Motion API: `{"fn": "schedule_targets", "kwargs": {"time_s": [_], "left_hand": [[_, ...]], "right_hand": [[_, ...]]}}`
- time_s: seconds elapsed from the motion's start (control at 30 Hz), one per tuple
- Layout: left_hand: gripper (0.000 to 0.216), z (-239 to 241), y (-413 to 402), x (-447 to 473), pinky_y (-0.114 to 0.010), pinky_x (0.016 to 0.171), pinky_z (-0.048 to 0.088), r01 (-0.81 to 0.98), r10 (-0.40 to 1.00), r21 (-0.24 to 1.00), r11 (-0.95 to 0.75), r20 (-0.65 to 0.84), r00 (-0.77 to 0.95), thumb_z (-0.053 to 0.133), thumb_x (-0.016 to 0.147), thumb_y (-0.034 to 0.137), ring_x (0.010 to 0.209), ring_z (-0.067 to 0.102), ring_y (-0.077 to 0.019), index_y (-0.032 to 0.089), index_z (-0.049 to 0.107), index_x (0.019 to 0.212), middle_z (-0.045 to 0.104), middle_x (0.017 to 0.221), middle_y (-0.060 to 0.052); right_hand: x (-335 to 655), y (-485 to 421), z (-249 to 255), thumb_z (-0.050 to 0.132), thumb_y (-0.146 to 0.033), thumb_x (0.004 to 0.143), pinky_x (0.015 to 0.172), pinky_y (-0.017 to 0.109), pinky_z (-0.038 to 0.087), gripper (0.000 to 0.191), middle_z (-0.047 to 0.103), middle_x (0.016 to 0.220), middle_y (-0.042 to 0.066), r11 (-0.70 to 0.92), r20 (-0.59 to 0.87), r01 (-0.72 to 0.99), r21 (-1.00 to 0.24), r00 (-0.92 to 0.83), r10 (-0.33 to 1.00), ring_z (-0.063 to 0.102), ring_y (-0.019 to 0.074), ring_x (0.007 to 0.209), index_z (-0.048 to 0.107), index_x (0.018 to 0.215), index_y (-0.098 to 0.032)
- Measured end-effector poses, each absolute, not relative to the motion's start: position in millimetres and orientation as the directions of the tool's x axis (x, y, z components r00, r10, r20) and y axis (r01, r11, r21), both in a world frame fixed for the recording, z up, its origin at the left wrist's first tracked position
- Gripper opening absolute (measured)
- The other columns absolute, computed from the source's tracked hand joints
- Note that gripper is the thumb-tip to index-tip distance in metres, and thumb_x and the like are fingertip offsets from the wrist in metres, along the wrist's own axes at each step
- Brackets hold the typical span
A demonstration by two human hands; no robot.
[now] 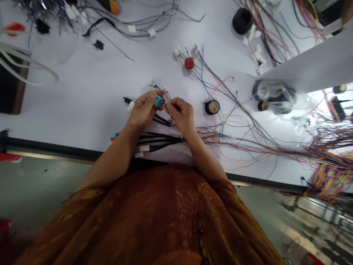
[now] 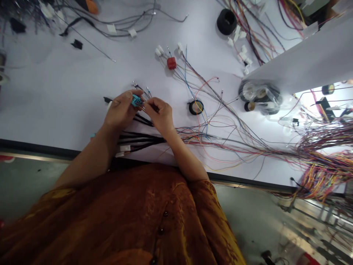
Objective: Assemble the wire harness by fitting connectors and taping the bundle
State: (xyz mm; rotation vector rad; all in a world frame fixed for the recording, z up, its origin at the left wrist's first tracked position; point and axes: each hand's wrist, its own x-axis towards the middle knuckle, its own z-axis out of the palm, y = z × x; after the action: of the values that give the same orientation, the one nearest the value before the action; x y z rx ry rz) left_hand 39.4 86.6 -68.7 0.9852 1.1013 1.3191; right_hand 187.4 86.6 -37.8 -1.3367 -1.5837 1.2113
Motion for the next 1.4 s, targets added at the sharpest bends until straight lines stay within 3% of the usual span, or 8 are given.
{"fn": "schedule_targets", "kwargs": {"time_s": [0.4, 0.5, 0.67, 0.77, 0.93, 1.13, 1.23, 1.4], "left_hand": [[0.036, -69.7, 83.8, 38.5, -0.024, 0.069, 0.050, -0.161, 1.000, 0.987, 0.006, -0.009, -0.019, 0.065, 0.093, 0.055, 0.070, 0.059, -0.0111, 0.021, 0.075, 0.098, 0.067, 0.083, -0.003], [0.038, -70.1, 86.1, 39.2, -0.025, 0.066, 0.049, -0.257, 0.999, 0.966, 0.025, -0.030, -0.014, 0.066, 0.091, 0.058, 0.067, 0.057, -0.0112, 0.021, 0.076, 0.096, 0.066, 0.081, -0.004], [0.030, -69.8, 95.2, 33.3, -0.025, 0.059, 0.049, -0.565, 0.953, 0.812, 0.150, -0.271, -0.136, 0.056, 0.099, 0.044, 0.066, 0.055, -0.0136, 0.024, 0.073, 0.085, 0.065, 0.081, -0.005], [0.033, -70.6, 99.3, 27.3, -0.024, 0.058, 0.048, -0.675, 0.929, 0.707, 0.210, -0.359, -0.087, 0.049, 0.101, 0.038, 0.065, 0.053, -0.0130, 0.022, 0.070, 0.081, 0.060, 0.077, -0.005], [0.023, -78.3, 102.3, 19.0, -0.031, 0.061, 0.044, -0.659, 0.936, 0.703, 0.269, -0.353, 0.005, 0.052, 0.098, 0.037, 0.066, 0.051, -0.0143, 0.026, 0.064, 0.082, 0.059, 0.074, -0.002], [0.021, -79.9, 106.2, 18.9, -0.031, 0.062, 0.037, -0.672, 0.921, 0.682, 0.288, -0.390, -0.002, 0.050, 0.098, 0.028, 0.067, 0.044, -0.0114, 0.021, 0.059, 0.081, 0.054, 0.069, -0.001], [0.023, -79.8, 107.3, 20.1, -0.030, 0.060, 0.035, -0.659, 0.918, 0.701, 0.273, -0.394, -0.038, 0.046, 0.100, 0.029, 0.066, 0.042, -0.0115, 0.020, 0.057, 0.082, 0.052, 0.069, 0.000], [0.017, -89.6, 111.1, 18.2, -0.031, 0.062, 0.036, -0.656, 0.920, 0.700, 0.283, -0.391, -0.021, 0.049, 0.100, 0.030, 0.070, 0.043, -0.0118, 0.021, 0.053, 0.087, 0.053, 0.069, 0.001]], "right_hand": [[186.0, 85.3, -42.1, 0.055, -0.023, 0.094, 0.069, 0.025, 0.044, 0.019, 0.056, 0.074, -0.002, 0.152, 0.072, 0.415, -0.897, -0.204, 0.976, 0.050, 0.0099, 0.069, 0.053, 0.075, -0.021], [186.1, 85.8, -39.8, 0.058, -0.023, 0.092, 0.072, 0.024, 0.045, 0.020, 0.058, 0.074, -0.002, 0.179, 0.099, 0.408, -0.895, -0.210, 0.973, 0.051, 0.0093, 0.070, 0.054, 0.074, -0.020], [221.9, 90.5, -40.5, 0.054, -0.035, 0.094, 0.064, 0.023, 0.044, 0.021, 0.060, 0.072, -0.003, -0.005, -0.059, 0.421, -0.907, -0.116, 0.991, 0.055, 0.0100, 0.066, 0.062, 0.083, -0.019], [255.3, 89.4, -38.8, 0.056, -0.031, 0.091, 0.064, 0.024, 0.045, 0.018, 0.061, 0.069, -0.003, -0.094, -0.180, 0.522, -0.848, -0.117, 0.977, 0.058, 0.0110, 0.064, 0.066, 0.083, -0.018], [271.4, 81.3, -26.1, 0.062, -0.017, 0.081, 0.070, 0.026, 0.043, 0.013, 0.066, 0.067, 0.000, -0.021, -0.319, 0.745, -0.667, -0.259, 0.912, 0.059, 0.0132, 0.070, 0.073, 0.074, -0.015], [247.6, 81.5, -22.4, 0.068, -0.019, 0.077, 0.071, 0.032, 0.043, 0.009, 0.068, 0.073, 0.005, 0.009, -0.357, 0.865, -0.501, -0.216, 0.909, 0.057, 0.0175, 0.072, 0.073, 0.070, -0.018], [249.6, 82.5, -26.9, 0.066, -0.015, 0.075, 0.072, 0.031, 0.043, 0.009, 0.065, 0.070, 0.002, 0.013, -0.355, 0.835, -0.550, -0.247, 0.902, 0.055, 0.0162, 0.071, 0.068, 0.068, -0.019], [270.2, 83.5, -33.9, 0.057, -0.014, 0.081, 0.067, 0.025, 0.044, 0.009, 0.063, 0.068, -0.002, -0.105, -0.291, 0.606, -0.788, -0.217, 0.932, 0.057, 0.0123, 0.069, 0.057, 0.073, -0.019]]}}
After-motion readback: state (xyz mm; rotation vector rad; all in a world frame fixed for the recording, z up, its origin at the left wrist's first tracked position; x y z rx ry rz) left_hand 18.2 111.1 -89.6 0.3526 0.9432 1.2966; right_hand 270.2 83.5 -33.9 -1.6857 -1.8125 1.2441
